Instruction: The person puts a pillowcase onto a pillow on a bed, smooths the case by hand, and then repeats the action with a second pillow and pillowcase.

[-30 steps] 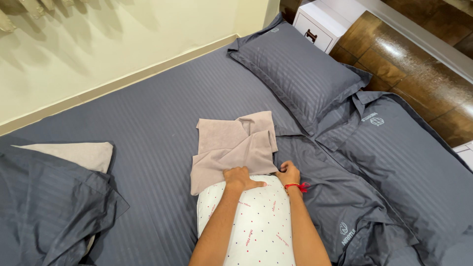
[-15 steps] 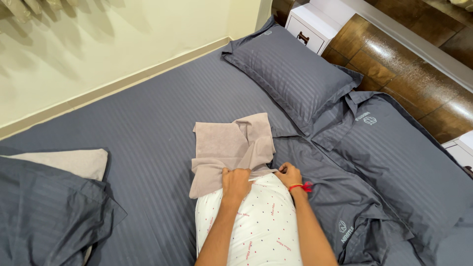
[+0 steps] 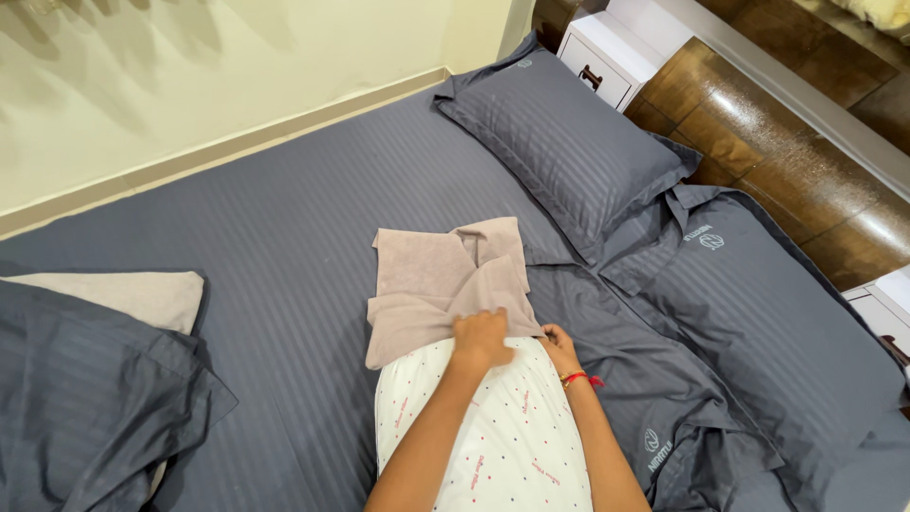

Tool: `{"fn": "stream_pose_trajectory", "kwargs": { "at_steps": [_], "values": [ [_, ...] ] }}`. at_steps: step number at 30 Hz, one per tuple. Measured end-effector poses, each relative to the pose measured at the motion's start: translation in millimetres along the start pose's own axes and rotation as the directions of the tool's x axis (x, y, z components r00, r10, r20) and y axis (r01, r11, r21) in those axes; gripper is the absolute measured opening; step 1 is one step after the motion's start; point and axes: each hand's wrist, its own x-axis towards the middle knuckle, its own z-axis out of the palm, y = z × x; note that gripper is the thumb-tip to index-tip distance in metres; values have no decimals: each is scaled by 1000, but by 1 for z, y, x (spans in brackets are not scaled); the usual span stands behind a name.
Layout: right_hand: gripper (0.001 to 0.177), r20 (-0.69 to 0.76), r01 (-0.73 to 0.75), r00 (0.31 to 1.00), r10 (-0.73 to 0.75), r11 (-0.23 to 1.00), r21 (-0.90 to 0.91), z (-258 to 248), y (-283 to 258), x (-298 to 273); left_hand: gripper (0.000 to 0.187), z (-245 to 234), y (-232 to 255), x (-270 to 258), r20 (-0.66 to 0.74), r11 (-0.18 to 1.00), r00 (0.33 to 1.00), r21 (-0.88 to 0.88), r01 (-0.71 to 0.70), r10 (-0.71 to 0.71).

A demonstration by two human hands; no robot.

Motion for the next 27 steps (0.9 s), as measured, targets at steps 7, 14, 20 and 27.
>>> {"fn": "stream_pose_trajectory", "kwargs": {
  "at_steps": [7,14,20,27],
  "values": [
    [22,38,-15,999,12,996,83,5,6,2,58,30,1,10,263,988,953,60,141,-152],
    [31,-40,261,960,-279,934,-245,1,5,-6,10,49,-5,-8,-137,997,988,36,-67,71],
    [55,159,506,847,-507,677,-534,-8,-36,-32,10,29,0,-32,-520,961,808,171,-219,277],
    [65,80,218,971,-224,708,-672,-15,-30,-64,9,14,1,-48,-601,924,702,261,-280,382]
  ]
}}
